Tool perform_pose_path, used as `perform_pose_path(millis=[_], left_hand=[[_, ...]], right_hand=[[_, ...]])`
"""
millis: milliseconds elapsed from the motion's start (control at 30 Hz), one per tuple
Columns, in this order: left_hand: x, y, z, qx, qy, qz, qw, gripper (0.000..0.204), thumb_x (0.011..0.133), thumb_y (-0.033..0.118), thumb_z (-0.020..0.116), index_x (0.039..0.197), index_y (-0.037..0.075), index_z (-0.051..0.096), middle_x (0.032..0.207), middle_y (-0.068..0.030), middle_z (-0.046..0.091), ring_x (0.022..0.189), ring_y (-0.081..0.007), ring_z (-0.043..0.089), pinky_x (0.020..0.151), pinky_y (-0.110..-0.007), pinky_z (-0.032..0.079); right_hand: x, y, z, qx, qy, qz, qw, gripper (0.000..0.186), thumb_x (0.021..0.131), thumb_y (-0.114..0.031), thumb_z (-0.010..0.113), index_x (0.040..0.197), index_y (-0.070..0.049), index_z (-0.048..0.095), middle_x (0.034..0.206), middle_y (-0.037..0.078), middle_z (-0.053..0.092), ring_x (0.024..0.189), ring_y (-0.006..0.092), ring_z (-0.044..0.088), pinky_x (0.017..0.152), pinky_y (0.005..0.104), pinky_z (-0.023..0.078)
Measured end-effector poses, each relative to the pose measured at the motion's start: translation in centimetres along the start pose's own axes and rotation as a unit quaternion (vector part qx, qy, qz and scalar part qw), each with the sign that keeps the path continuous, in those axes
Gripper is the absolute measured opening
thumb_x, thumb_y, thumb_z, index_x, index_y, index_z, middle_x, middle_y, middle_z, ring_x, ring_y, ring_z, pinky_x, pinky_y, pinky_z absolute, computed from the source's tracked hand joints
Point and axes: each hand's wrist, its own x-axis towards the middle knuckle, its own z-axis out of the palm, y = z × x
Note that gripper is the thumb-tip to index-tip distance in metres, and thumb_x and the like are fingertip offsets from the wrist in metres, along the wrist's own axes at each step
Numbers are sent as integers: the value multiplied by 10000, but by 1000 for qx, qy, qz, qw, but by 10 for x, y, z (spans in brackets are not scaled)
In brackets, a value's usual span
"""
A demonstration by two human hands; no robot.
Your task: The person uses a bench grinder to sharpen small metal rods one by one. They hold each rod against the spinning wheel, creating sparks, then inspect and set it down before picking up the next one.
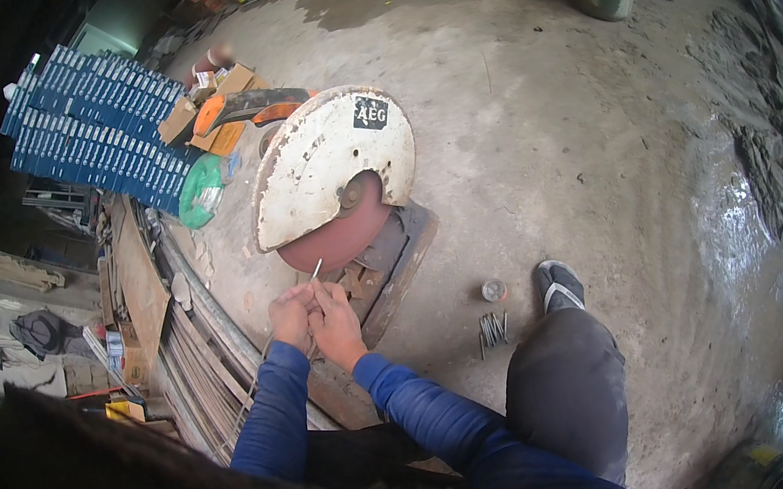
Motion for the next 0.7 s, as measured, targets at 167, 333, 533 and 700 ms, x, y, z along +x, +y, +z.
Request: perform_pose_path(millis=[167,333,533,700], left_hand=[[7,-9,-3,-31,-17,-21,999,165,959,30,537,1065,-84,591,945,-162,681,795,-208,670,709,-310,562],[16,-11,-8,-35,-20,-35,999,155,961,38,536,1047,-76,595,921,-152,677,765,-196,662,691,-309,558],[17,-12,-7,-68,1,-42,997,136,927,1,539,1008,-68,625,864,-114,664,695,-169,617,636,-286,514],[17,-14,-5,-93,4,-54,994,139,916,-16,537,997,-61,641,860,-94,659,701,-153,594,642,-275,493]], right_hand=[[0,2,1,7,-9,27,1000,504,875,-72,533,1374,2,510,1234,208,522,1078,371,580,926,398,478],[1,5,4,7,-14,31,999,509,876,-61,527,1381,-8,507,1222,203,513,1077,358,575,929,387,477],[0,11,8,63,-19,28,997,517,869,-45,539,1384,-16,505,1206,193,507,1061,339,569,919,361,477],[3,15,8,66,-18,12,998,498,868,-38,542,1365,-15,519,1196,187,506,1063,329,562,920,351,470]])
